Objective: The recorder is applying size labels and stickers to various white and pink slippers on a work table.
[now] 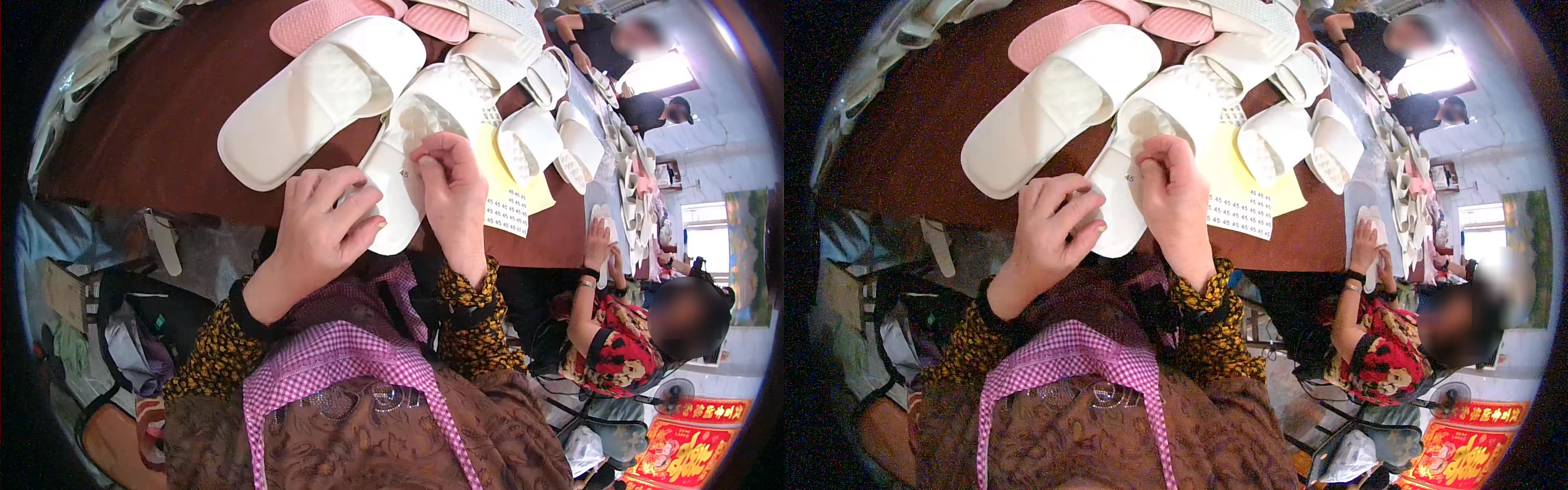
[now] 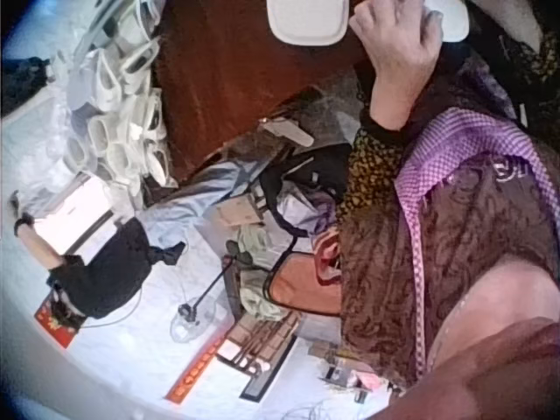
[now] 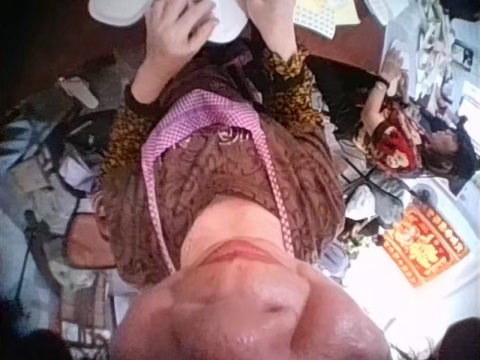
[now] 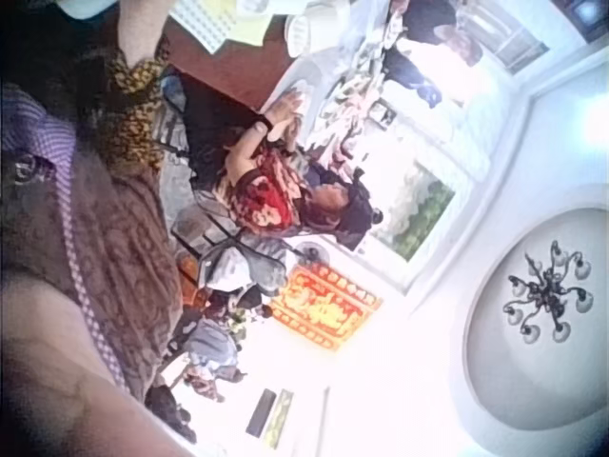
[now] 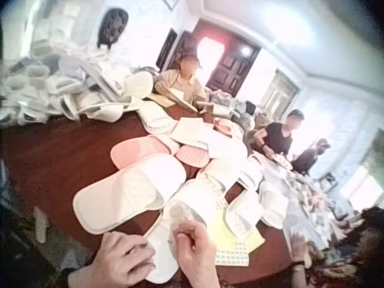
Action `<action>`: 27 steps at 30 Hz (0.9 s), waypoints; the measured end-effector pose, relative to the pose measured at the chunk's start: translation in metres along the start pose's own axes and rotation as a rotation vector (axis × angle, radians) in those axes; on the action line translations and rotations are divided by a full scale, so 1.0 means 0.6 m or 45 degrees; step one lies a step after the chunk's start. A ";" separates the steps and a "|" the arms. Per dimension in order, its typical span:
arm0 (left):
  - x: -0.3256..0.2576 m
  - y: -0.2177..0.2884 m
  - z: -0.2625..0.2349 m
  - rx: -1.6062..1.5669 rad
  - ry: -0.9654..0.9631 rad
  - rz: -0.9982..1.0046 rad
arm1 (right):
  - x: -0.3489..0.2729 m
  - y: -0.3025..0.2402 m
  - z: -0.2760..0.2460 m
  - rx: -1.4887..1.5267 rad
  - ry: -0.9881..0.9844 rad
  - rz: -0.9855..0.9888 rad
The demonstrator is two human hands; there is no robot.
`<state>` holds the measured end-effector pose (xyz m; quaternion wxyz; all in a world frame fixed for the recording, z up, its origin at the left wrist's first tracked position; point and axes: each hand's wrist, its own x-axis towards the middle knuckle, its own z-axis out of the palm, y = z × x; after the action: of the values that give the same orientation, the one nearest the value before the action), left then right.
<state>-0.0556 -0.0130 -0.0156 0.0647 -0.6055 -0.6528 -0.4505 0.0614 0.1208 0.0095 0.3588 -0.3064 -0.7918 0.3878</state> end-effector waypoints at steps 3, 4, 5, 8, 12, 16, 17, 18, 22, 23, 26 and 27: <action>0.001 -0.005 0.000 0.021 0.011 -0.001 | -0.011 -0.002 -0.004 0.114 0.020 -0.032; 0.001 -0.006 -0.001 0.031 -0.003 -0.001 | -0.017 -0.003 -0.004 0.117 0.011 -0.036; 0.001 -0.007 -0.001 0.039 0.005 -0.007 | -0.022 -0.004 -0.005 -0.033 0.002 -0.142; 0.004 -0.008 0.001 0.059 -0.018 -0.008 | -0.030 -0.015 -0.015 -0.240 -0.054 -0.309; 0.001 -0.002 -0.001 0.090 -0.010 0.013 | -0.046 -0.028 -0.017 -0.768 -0.223 -0.570; -0.007 0.000 -0.003 0.104 -0.021 0.022 | -0.046 -0.037 -0.015 -0.882 -0.224 -0.712; -0.008 0.003 -0.005 0.099 -0.050 -0.009 | -0.048 -0.041 -0.015 -0.909 -0.255 -0.724; -0.008 0.004 -0.006 0.109 -0.050 0.019 | -0.050 -0.043 -0.013 -0.907 -0.225 -0.728; -0.013 0.004 -0.006 0.110 -0.039 0.022 | -0.053 -0.046 -0.012 -0.997 -0.209 -0.734; -0.013 0.003 -0.006 0.094 -0.028 0.023 | -0.052 -0.040 -0.013 -0.955 -0.251 -0.732; -0.008 0.005 -0.012 0.075 -0.047 0.015 | -0.044 -0.039 -0.022 -0.815 -0.284 -0.669; -0.005 0.006 -0.013 0.062 -0.066 -0.001 | -0.037 -0.034 -0.029 -0.678 -0.325 -0.600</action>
<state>-0.0553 -0.0209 -0.0112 0.0621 -0.6150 -0.6653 -0.4187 0.0837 0.1001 0.0269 0.2446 -0.1476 -0.9519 0.1104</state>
